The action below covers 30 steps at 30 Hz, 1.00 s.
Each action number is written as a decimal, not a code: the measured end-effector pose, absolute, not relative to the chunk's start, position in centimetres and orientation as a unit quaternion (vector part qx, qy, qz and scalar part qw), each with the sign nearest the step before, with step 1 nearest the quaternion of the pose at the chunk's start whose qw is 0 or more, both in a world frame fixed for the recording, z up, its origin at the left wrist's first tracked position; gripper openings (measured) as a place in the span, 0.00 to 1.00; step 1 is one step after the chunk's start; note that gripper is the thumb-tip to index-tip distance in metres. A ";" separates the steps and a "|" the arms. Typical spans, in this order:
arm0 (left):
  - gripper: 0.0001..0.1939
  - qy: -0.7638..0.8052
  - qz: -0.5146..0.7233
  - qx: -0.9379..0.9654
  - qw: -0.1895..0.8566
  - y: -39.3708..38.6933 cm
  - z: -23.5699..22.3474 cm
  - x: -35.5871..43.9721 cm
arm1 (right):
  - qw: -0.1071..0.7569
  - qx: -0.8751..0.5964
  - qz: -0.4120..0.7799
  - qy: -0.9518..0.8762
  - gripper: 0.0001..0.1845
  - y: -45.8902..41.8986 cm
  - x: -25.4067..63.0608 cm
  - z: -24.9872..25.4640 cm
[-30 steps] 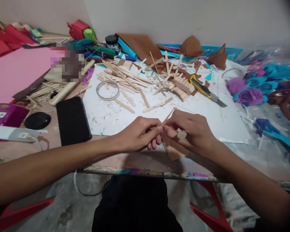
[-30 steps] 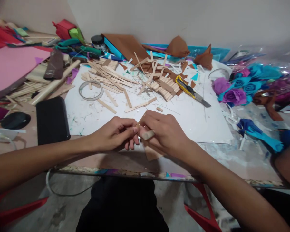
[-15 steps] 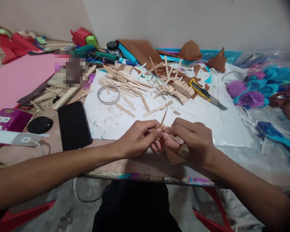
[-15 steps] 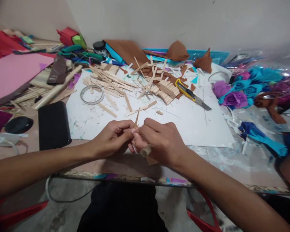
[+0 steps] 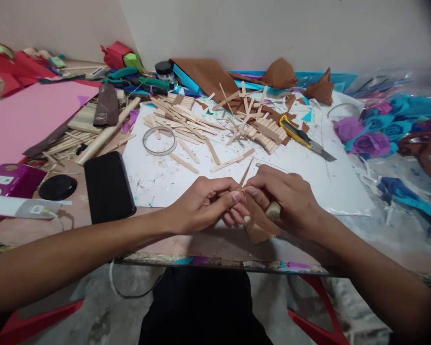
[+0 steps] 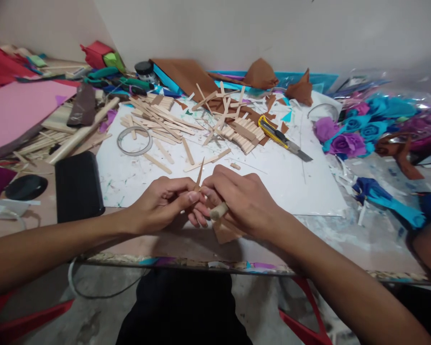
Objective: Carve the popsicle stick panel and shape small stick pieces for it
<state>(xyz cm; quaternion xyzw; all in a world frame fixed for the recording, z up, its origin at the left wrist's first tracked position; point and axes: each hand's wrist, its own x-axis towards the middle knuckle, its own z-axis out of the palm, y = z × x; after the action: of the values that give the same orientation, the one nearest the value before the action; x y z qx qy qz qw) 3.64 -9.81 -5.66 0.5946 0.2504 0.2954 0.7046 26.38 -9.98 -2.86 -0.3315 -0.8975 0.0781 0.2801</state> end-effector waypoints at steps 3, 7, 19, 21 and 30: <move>0.13 0.260 0.296 0.604 0.693 -9.6 -5.5 3.5 | 0.308 -0.365 0.107 -0.872 0.07 -10.2 26.4 -1.7; 0.15 0.291 0.308 0.606 0.674 -9.4 -5.7 3.4 | 0.342 -0.372 0.106 -0.856 0.05 -10.1 26.7 -0.7; 0.13 0.285 0.328 0.663 0.610 -9.6 -6.3 3.5 | 0.280 -0.319 0.005 -0.906 0.06 -9.8 26.2 -2.4; 0.13 0.282 0.328 0.661 0.613 -9.5 -6.5 3.4 | 0.296 -0.319 0.073 -0.897 0.03 -9.6 26.2 -2.6; 0.13 0.245 0.301 0.697 0.603 -9.2 -5.6 3.0 | 0.293 -0.292 0.255 -0.874 0.05 -9.3 26.0 -1.6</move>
<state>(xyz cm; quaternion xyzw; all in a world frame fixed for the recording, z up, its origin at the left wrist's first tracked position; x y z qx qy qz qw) 3.01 -9.16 -5.58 0.6966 0.2449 0.3012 0.6033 25.95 -9.25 -1.59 -0.2921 -0.8738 0.2554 0.2931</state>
